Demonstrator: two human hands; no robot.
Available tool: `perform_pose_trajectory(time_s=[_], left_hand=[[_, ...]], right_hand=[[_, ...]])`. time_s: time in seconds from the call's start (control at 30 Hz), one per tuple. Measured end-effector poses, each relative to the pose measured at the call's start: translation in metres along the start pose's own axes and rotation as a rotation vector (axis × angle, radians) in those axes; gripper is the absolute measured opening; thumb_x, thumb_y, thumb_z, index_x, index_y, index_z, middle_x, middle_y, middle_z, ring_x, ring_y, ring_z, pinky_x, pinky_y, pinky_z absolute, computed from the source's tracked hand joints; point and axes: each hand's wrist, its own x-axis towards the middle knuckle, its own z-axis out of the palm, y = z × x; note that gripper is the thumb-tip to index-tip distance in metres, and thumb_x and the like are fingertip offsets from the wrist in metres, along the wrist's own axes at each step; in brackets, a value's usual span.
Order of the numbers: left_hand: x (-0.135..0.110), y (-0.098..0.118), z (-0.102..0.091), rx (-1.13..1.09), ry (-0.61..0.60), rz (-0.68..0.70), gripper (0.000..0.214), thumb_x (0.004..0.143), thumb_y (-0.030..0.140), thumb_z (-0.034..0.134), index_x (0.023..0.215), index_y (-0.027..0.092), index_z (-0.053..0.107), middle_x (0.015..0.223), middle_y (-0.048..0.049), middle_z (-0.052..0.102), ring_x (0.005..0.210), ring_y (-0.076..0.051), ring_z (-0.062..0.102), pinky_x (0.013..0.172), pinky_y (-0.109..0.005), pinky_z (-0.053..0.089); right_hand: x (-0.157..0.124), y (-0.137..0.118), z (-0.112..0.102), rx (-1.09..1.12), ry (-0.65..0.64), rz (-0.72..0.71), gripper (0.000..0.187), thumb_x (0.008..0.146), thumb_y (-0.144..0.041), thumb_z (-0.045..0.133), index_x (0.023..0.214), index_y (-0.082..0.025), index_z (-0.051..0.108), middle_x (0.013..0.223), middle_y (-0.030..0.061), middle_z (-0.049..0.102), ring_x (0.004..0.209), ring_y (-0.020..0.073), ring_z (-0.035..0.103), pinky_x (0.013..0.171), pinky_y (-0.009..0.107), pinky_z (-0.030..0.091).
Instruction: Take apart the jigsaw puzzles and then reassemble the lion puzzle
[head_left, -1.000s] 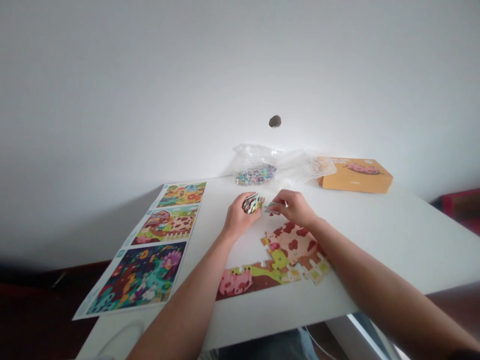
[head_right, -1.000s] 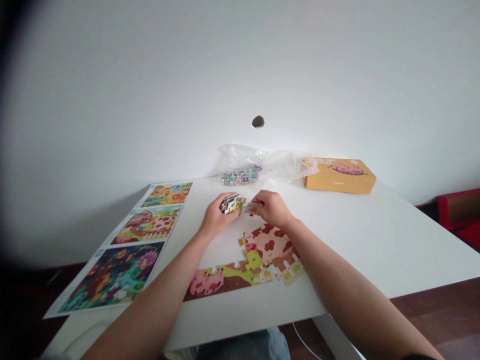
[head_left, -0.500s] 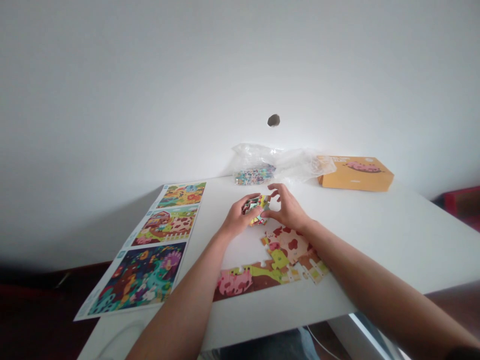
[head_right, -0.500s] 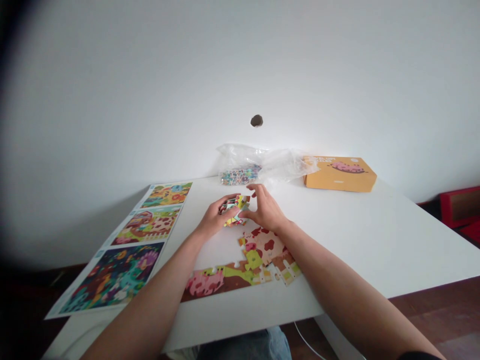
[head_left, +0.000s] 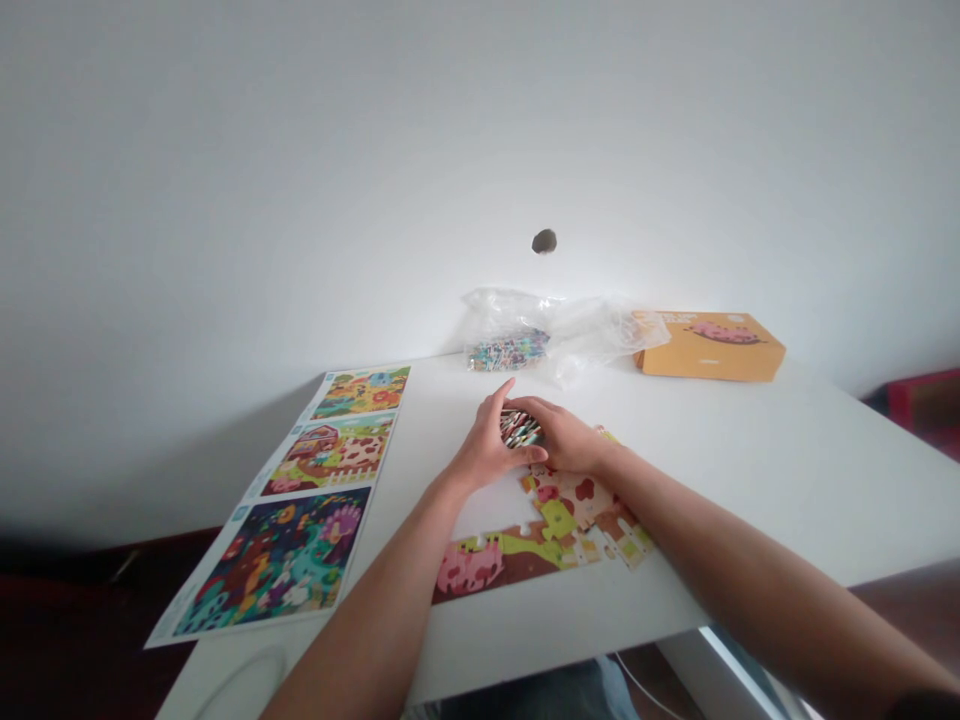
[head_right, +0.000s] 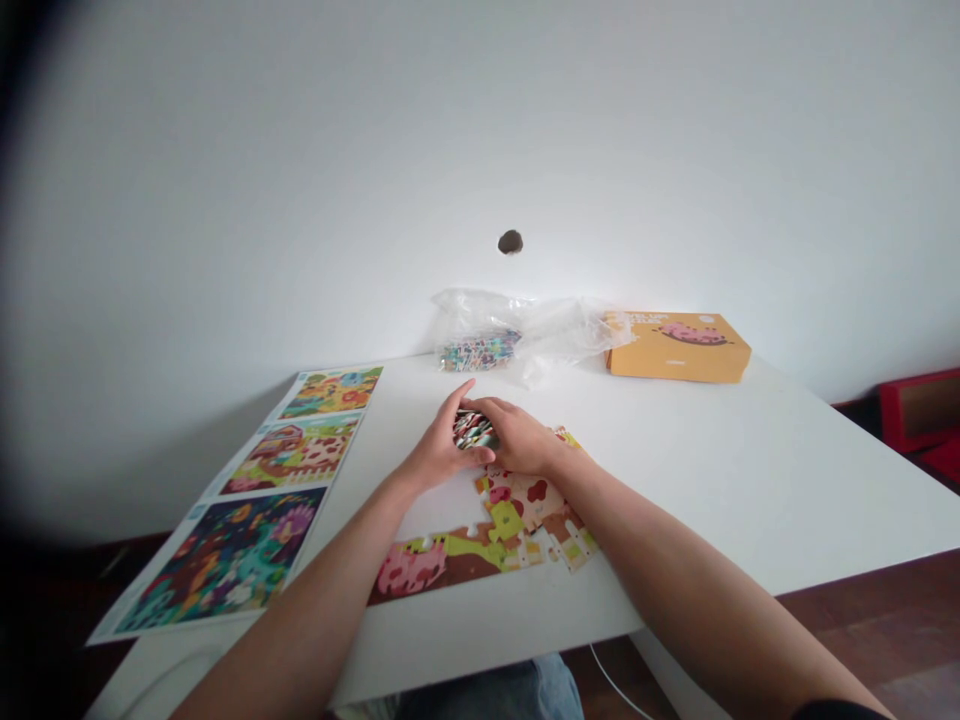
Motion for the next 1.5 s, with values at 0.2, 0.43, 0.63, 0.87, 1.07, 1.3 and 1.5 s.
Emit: perform_pose_trajectory(time_s=[0.2, 0.43, 0.63, 0.87, 1.07, 1.3, 1.5], left_hand=[[0.003, 0.001, 0.0, -0.144, 0.1, -0.046, 0.096, 0.056, 0.049, 0.087, 0.139, 0.023, 0.047, 0.118, -0.0102, 0.057, 0.107, -0.027, 0.06, 0.096, -0.039, 0.047], [0.001, 0.006, 0.011, -0.217, 0.055, -0.064, 0.076, 0.081, 0.05, 0.069, 0.144, 0.022, 0.038, 0.148, -0.0151, 0.041, 0.136, -0.029, 0.041, 0.114, -0.042, 0.031], [-0.001, 0.006, 0.017, -0.273, 0.046, -0.09, 0.072, 0.092, 0.054, 0.052, 0.15, 0.025, 0.022, 0.155, -0.0145, 0.031, 0.144, -0.026, 0.03, 0.117, -0.044, 0.026], [0.005, 0.009, 0.014, -0.304, 0.17, -0.054, 0.054, 0.086, 0.051, 0.063, 0.131, 0.023, 0.053, 0.139, -0.0119, 0.053, 0.134, -0.026, 0.045, 0.11, -0.037, 0.037], [0.004, 0.005, 0.015, -0.208, 0.126, -0.019, 0.048, 0.091, 0.049, 0.055, 0.131, 0.022, 0.053, 0.141, -0.0118, 0.052, 0.135, -0.024, 0.044, 0.115, -0.04, 0.031], [0.002, -0.001, 0.011, -0.033, -0.067, 0.048, 0.07, 0.078, 0.041, 0.074, 0.14, 0.021, 0.047, 0.144, -0.0135, 0.049, 0.134, -0.029, 0.045, 0.115, -0.042, 0.032], [0.004, 0.005, 0.005, 0.099, -0.001, 0.002, 0.056, 0.076, 0.03, 0.074, 0.129, 0.024, 0.058, 0.131, -0.0072, 0.062, 0.119, -0.027, 0.058, 0.105, -0.04, 0.043]], right_hand=[[0.003, -0.003, 0.0, -0.086, 0.073, 0.192, 0.045, 0.075, -0.036, 0.073, 0.113, -0.018, 0.056, 0.102, 0.0074, 0.067, 0.084, 0.0213, 0.063, 0.075, 0.031, 0.047], [0.002, -0.005, 0.008, -0.213, 0.081, 0.171, 0.056, 0.076, -0.038, 0.074, 0.124, -0.019, 0.05, 0.115, 0.0121, 0.059, 0.106, 0.0267, 0.055, 0.09, 0.04, 0.044], [0.003, 0.001, 0.017, -0.223, 0.037, 0.187, 0.067, 0.075, -0.04, 0.075, 0.13, -0.018, 0.045, 0.12, 0.0132, 0.059, 0.111, 0.0281, 0.054, 0.093, 0.042, 0.042], [0.007, 0.0, 0.01, -0.137, 0.1, 0.233, 0.043, 0.079, -0.041, 0.071, 0.112, -0.02, 0.055, 0.107, 0.0076, 0.065, 0.096, 0.0224, 0.061, 0.084, 0.034, 0.044], [0.004, -0.002, 0.011, -0.272, 0.046, 0.284, 0.056, 0.075, -0.045, 0.073, 0.121, -0.019, 0.051, 0.113, 0.0115, 0.062, 0.105, 0.0279, 0.057, 0.089, 0.041, 0.041], [0.004, 0.003, 0.013, -0.299, -0.036, 0.277, 0.048, 0.077, -0.03, 0.067, 0.119, -0.015, 0.049, 0.11, 0.0135, 0.062, 0.102, 0.0283, 0.057, 0.089, 0.042, 0.04], [-0.004, 0.0, -0.014, -0.29, -0.085, 0.299, 0.112, 0.061, -0.05, 0.079, 0.148, -0.012, 0.02, 0.131, 0.0217, 0.047, 0.121, 0.0368, 0.046, 0.099, 0.052, 0.034]])
